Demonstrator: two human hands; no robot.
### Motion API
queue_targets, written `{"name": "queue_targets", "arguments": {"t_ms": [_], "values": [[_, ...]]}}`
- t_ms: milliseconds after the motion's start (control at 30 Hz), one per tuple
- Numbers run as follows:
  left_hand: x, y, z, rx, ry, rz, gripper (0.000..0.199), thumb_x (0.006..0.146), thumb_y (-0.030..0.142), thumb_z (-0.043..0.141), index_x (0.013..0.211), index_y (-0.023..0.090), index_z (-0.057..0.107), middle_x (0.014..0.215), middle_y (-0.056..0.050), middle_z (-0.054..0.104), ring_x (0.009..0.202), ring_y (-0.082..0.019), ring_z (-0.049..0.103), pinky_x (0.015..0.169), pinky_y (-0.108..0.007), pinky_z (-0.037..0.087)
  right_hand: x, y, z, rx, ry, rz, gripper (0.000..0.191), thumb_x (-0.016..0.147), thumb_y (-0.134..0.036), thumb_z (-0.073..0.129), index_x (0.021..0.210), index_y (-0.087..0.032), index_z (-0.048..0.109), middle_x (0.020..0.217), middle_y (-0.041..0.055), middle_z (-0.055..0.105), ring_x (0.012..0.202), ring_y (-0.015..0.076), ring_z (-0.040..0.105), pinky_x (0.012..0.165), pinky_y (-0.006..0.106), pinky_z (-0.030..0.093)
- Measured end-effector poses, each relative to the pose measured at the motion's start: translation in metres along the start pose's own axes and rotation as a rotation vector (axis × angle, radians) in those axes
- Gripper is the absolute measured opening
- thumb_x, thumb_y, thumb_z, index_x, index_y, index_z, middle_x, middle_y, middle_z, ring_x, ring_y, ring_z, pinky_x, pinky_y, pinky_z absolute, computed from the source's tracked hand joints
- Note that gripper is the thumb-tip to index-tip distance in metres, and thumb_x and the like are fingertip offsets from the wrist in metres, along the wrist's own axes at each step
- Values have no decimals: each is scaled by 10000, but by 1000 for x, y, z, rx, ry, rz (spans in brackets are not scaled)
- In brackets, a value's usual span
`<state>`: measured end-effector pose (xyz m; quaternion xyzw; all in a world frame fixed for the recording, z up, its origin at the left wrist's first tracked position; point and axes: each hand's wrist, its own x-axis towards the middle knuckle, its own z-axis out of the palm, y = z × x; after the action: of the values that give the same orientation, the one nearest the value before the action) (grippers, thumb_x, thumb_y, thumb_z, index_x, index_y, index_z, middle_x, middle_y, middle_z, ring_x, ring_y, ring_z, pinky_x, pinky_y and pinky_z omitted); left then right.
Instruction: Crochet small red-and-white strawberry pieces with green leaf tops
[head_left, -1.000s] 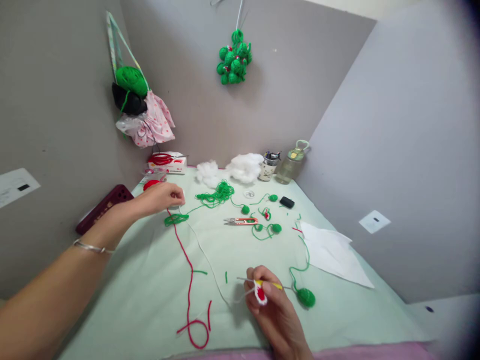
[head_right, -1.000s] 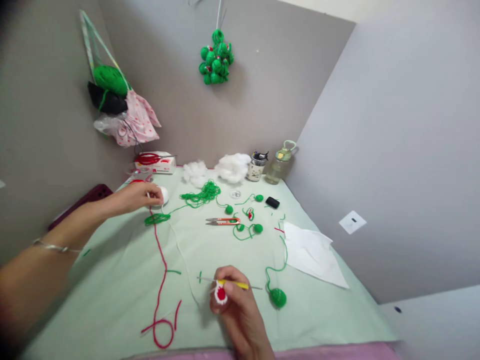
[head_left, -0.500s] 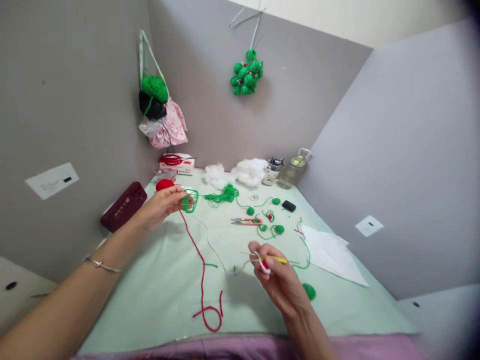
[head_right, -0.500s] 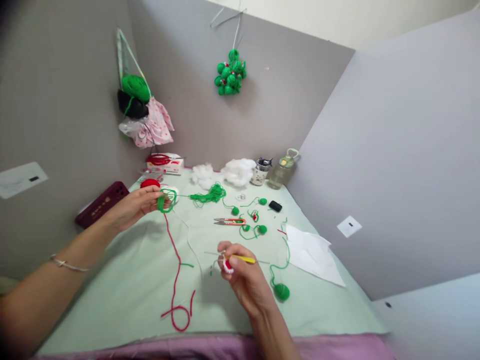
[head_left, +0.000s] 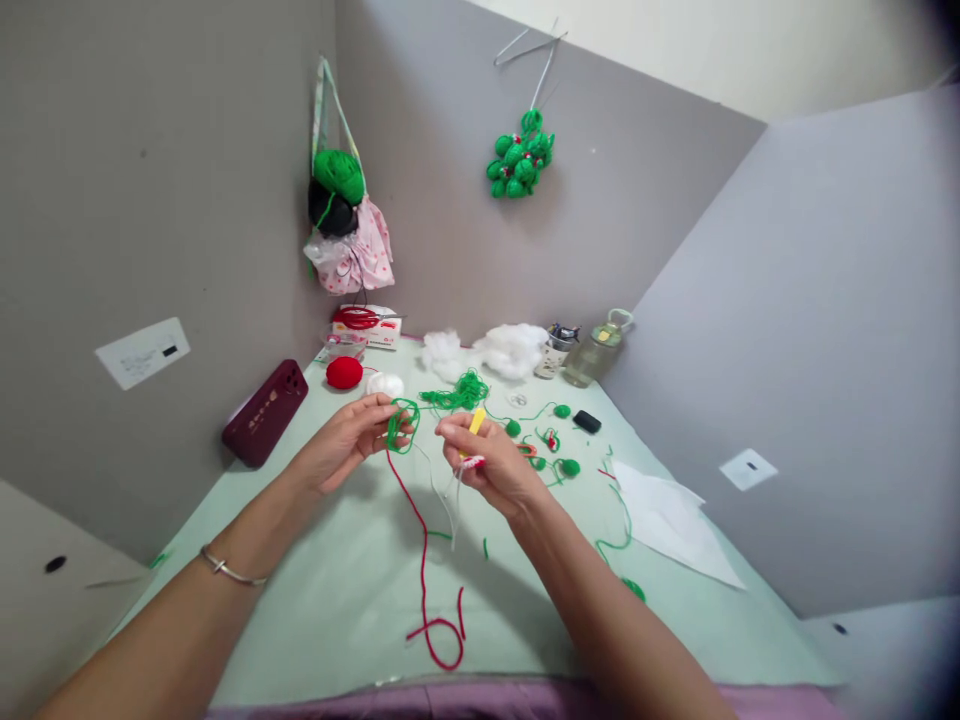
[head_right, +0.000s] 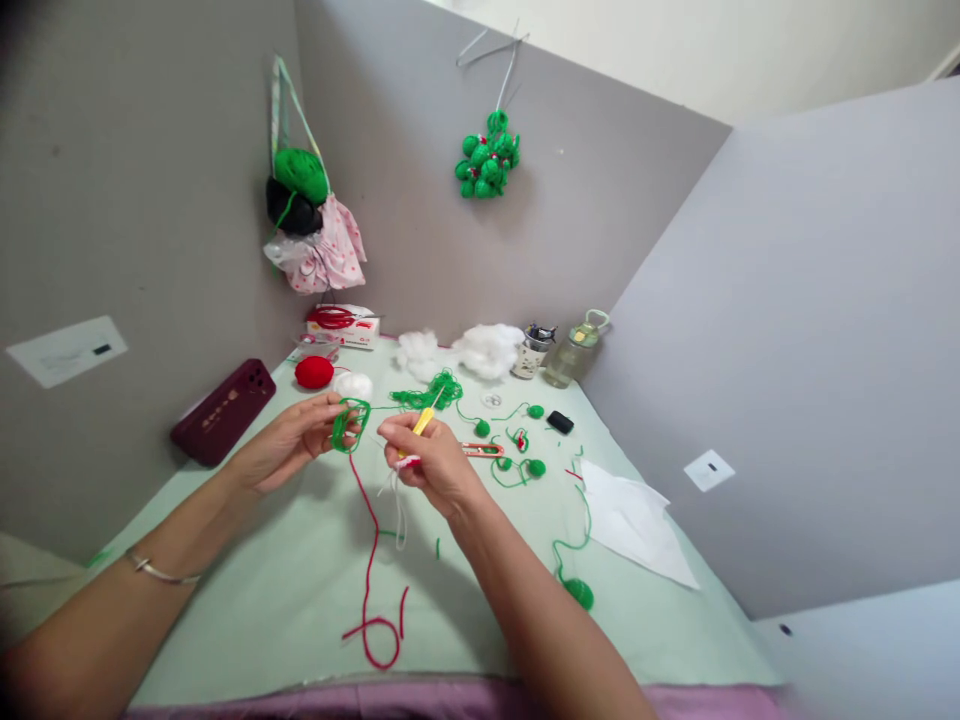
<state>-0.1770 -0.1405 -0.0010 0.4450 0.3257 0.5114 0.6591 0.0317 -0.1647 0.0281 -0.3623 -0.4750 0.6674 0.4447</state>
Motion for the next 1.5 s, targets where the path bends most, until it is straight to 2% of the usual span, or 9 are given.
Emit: {"name": "queue_targets", "arguments": {"t_ms": [433, 733, 967, 1100, 1167, 1233, 1333, 1433, 1500], "values": [[-3, -7, 3, 44, -27, 30, 239, 785, 396, 838, 788, 212, 687, 835, -17, 722, 780, -180, 676, 783, -339, 587, 5, 13, 11, -79, 95, 50, 347, 658, -373, 926, 754, -142, 687, 443, -55, 582, 362, 21, 329, 356, 155, 155], [17, -21, -29, 51, 136, 41, 264, 812, 389, 832, 829, 185, 665, 892, -35, 752, 813, -190, 722, 819, -360, 597, -76, 0, -32, 204, 52, -8, 533, 728, -431, 923, 665, -229, 433, 482, -147, 264, 437, 20, 95, 319, 101, 158], [24, -33, -36, 215, 220, 38, 391, 1007, 366, 665, 1348, 179, 628, 1335, -119, 670, 1099, -263, 699, 912, -483, 614, -120, 7, -64, 505, 189, -137, 268, 802, -208, 874, 756, -198, 610, 518, -142, 236, 447, 44, 98, 356, 61, 336], [25, -27, -40, 363, 336, 110, 209, 948, 376, 727, 1011, 177, 726, 1077, -68, 719, 990, -243, 691, 853, -399, 599, -125, 4, -71, 535, 235, -202, 248, 826, -177, 845, 760, -199, 608, 520, -138, 263, 429, 39, 105, 357, 46, 351], [21, -16, -37, 452, 366, 157, 265, 793, 336, 866, 689, 198, 665, 884, -38, 673, 994, -266, 658, 822, -340, 567, -122, 3, -69, 493, 262, -179, 314, 787, -204, 885, 732, -200, 577, 518, -138, 291, 428, 25, 122, 356, 39, 334], [11, -4, -22, 515, 351, 205, 312, 656, 273, 948, 618, 214, 644, 926, -39, 654, 1105, -299, 612, 854, -322, 551, -115, 4, -65, 402, 291, -104, 424, 708, -285, 950, 696, -202, 534, 506, -136, 341, 427, 11, 127, 327, 47, 277], [-19, 9, 18, 508, 261, 269, 211, 779, 397, 864, 823, 253, 717, 1155, -42, 676, 1142, -288, 625, 884, -347, 579, -102, 9, -54, 287, 302, -4, 494, 648, -393, 978, 671, -196, 525, 476, -114, 433, 391, -13, 130, 283, 85, 153], [-54, 7, 65, 177, -231, 103, 376, 950, 514, 684, 1253, 292, 682, 1479, -92, 576, 1332, -348, 580, 954, -477, 610, -94, 18, -38, 245, 341, -12, 431, 673, -421, 957, 725, -170, 611, 440, -89, 491, 353, -11, 210, 304, 103, 160], [-69, -1, 89, 72, -387, 1, 468, 964, 499, 690, 1395, 336, 610, 1620, -84, 475, 1492, -357, 450, 1080, -510, 545, -94, 24, -25, 226, 375, -46, 392, 692, -425, 940, 770, -160, 662, 436, -78, 525, 353, -1, 278, 333, 108, 205]]}}
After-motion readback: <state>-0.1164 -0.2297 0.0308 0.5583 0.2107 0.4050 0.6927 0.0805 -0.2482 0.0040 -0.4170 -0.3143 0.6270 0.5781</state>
